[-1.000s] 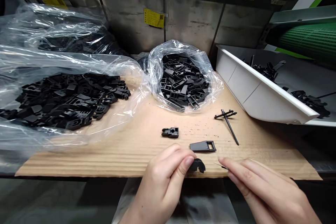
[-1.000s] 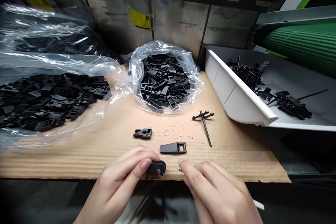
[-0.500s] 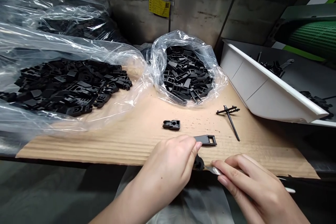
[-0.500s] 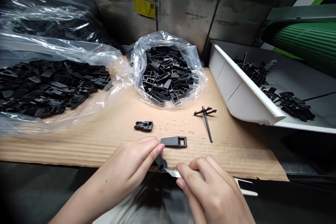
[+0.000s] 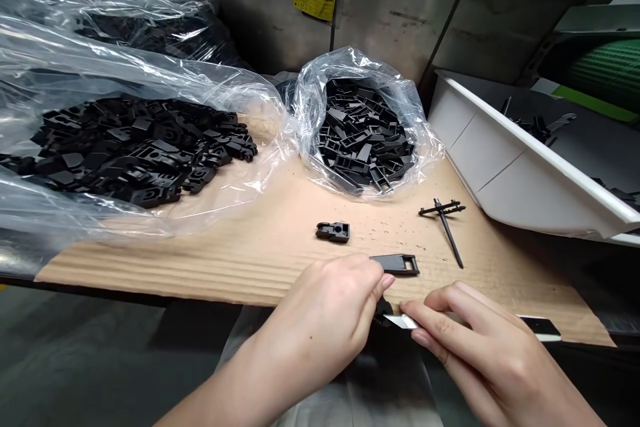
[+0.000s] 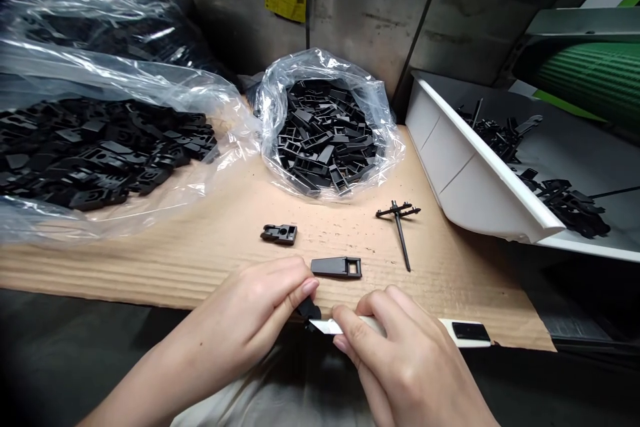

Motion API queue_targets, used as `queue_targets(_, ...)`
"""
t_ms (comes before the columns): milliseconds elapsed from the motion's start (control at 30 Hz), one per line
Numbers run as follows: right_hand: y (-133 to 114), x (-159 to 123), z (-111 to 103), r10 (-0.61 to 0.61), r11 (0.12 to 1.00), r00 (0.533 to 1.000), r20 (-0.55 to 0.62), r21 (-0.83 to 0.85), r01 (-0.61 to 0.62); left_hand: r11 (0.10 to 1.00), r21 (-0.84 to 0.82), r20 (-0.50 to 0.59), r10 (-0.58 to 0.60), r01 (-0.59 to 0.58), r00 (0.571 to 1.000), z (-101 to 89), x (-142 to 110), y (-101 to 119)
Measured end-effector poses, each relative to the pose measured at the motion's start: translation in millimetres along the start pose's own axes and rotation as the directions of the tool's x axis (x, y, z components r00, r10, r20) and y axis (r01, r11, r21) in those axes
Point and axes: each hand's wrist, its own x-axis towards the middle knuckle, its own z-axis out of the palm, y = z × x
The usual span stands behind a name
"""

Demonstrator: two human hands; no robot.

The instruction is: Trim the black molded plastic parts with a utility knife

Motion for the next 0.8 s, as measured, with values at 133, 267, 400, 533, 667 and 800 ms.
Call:
queue_targets(133,0.6,1.6,-0.2,-0.009,1.000,1.000,-0.003,-0.011,0.009,1.000,-0.013,0.016,0.001,-0.001,1.000,0.1,-2.0,0.2)
queue_targets(267,5.3,4.6,0.8,-0.067,0.995,0.997,-0.032,-0.073,0.064,1.000,-0.010,0.046,0.008,-0.008,0.999,-0.8,-4.3,-1.2)
queue_targets(400,8.1,10.1,0.4,-0.135,0.985,0.989,-0.054,-0.115,0.128,1.000,-0.005,0.060,0.011,-0.010,0.998,-2.3,-4.8,-2.7)
queue_targets(533,6.2,13.5,-1.5,-0.148,0.981,0.984,-0.103,-0.142,0.133,1.000,-0.020,0.055,0.023,-0.022,0.998,-1.9,-4.6,-2.4)
queue_targets(667,4.9,9.6,-5.3,-0.204,0.973,0.975,-0.090,-0.130,0.192,0.999,-0.036,0.054,-0.001,0.003,0.999,-1.8,-5.3,-1.2)
queue_targets(800,4.7,1.8,-7.1,-0.234,0.968,0.968,-0.092,-0.110,0.223,0.999,-0.052,0.053,-0.014,0.016,0.998,-3.2,-5.9,-0.5)
